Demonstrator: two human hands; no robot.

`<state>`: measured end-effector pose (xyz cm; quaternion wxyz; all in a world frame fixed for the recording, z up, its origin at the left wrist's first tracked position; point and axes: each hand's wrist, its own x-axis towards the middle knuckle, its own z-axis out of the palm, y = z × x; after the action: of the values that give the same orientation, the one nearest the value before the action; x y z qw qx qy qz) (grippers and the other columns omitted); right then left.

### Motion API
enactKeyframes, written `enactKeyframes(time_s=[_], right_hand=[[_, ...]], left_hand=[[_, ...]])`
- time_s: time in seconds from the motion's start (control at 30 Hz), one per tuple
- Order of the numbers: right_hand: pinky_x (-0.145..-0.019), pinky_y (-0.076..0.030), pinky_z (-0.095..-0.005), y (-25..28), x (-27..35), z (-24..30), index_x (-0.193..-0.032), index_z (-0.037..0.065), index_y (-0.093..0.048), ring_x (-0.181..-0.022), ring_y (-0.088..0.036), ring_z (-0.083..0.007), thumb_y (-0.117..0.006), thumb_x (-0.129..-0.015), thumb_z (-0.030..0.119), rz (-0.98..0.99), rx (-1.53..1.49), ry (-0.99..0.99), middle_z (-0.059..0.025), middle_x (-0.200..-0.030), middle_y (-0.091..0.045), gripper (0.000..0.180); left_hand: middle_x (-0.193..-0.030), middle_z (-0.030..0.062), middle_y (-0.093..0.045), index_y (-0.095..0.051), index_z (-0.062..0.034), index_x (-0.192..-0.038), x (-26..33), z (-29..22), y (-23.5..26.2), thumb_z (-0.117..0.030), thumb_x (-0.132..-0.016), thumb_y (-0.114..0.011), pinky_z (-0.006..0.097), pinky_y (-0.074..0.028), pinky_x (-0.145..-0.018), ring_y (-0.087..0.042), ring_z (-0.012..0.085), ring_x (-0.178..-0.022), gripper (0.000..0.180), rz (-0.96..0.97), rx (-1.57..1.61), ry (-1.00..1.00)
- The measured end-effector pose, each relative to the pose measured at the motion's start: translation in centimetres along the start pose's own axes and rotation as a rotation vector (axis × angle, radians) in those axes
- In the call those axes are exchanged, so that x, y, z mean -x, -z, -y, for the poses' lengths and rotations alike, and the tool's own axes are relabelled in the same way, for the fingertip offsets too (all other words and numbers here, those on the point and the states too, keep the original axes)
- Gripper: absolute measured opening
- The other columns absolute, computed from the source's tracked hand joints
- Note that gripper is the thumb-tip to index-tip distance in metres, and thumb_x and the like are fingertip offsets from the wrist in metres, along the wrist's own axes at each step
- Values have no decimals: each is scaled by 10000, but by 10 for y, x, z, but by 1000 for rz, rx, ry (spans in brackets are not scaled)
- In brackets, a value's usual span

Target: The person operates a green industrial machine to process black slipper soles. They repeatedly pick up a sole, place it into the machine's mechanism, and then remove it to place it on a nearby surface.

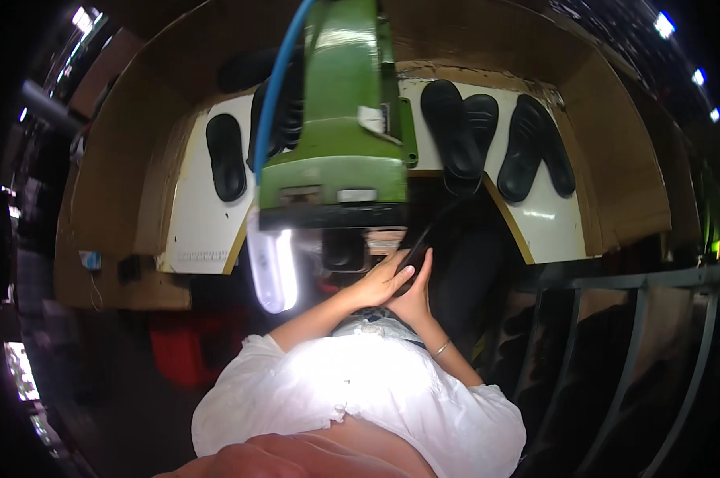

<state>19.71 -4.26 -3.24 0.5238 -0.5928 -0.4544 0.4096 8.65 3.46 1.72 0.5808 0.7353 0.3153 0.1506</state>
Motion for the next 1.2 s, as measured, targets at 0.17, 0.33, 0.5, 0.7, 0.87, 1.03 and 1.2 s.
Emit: enactKeyframes(time_s=[0.17,0.33,0.5,0.7,0.87,1.03,1.2], right_hand=[[-899,-378,-359,-1,-31,-3,-1354,31,150,-1102,-430,-280,-680,-742,237,-79,79,455,-227,-1286,-287,1052],[-971,-295,-386,21,-65,-21,-1348,-48,-36,-1131,-409,-302,-677,-713,374,25,228,499,-224,-1273,-336,996],[-974,-317,-393,30,-114,78,-1308,26,-262,-1163,-391,-358,-710,-684,273,-288,616,573,-244,-1281,-344,807],[-981,-328,-406,66,-167,128,-1225,77,-465,-1221,-336,-403,-742,-652,221,-546,372,898,-264,-1320,-306,652],[-1001,-301,-375,14,-117,158,-1135,4,-518,-1246,-320,-359,-619,-690,30,-306,322,757,-220,-1345,-294,458],[-889,-412,-344,31,-83,133,-984,18,-606,-1099,-491,-318,-642,-706,55,-184,631,557,-176,-1222,-457,283],[-765,-471,-312,61,-66,95,-954,14,-613,-907,-594,-270,-626,-756,83,26,505,183,-130,-1026,-590,210]], left_hand=[[-1320,227,-355,-228,-30,-1358,18,-40,34,-495,-924,-269,339,-272,-1014,-340,317,-1237,638,206,-50,67],[-1278,235,-390,-357,-9,-1266,11,-8,38,-502,-922,-253,380,-301,-987,-371,365,-1191,611,181,-196,-101],[-1014,185,-554,-545,3,-998,26,8,65,-219,-836,-529,386,-396,-877,-511,322,-997,275,-381,-40,-255],[-1227,221,-404,-539,-60,-1035,48,46,198,-210,-782,-593,479,-336,-909,-392,390,-1128,299,-1306,-858,-2],[-1166,259,-417,-525,-43,-982,66,78,276,-321,-675,-694,437,-359,-910,-424,403,-1075,448,-1377,-829,338],[-1004,186,-521,-542,-32,-956,97,49,262,-185,-628,-704,381,-392,-875,-503,328,-961,396,-1355,-784,116],[-934,119,-529,-530,-13,-962,162,-23,186,6,-678,-563,361,-412,-815,-513,285,-865,287,-1481,-610,-283]])
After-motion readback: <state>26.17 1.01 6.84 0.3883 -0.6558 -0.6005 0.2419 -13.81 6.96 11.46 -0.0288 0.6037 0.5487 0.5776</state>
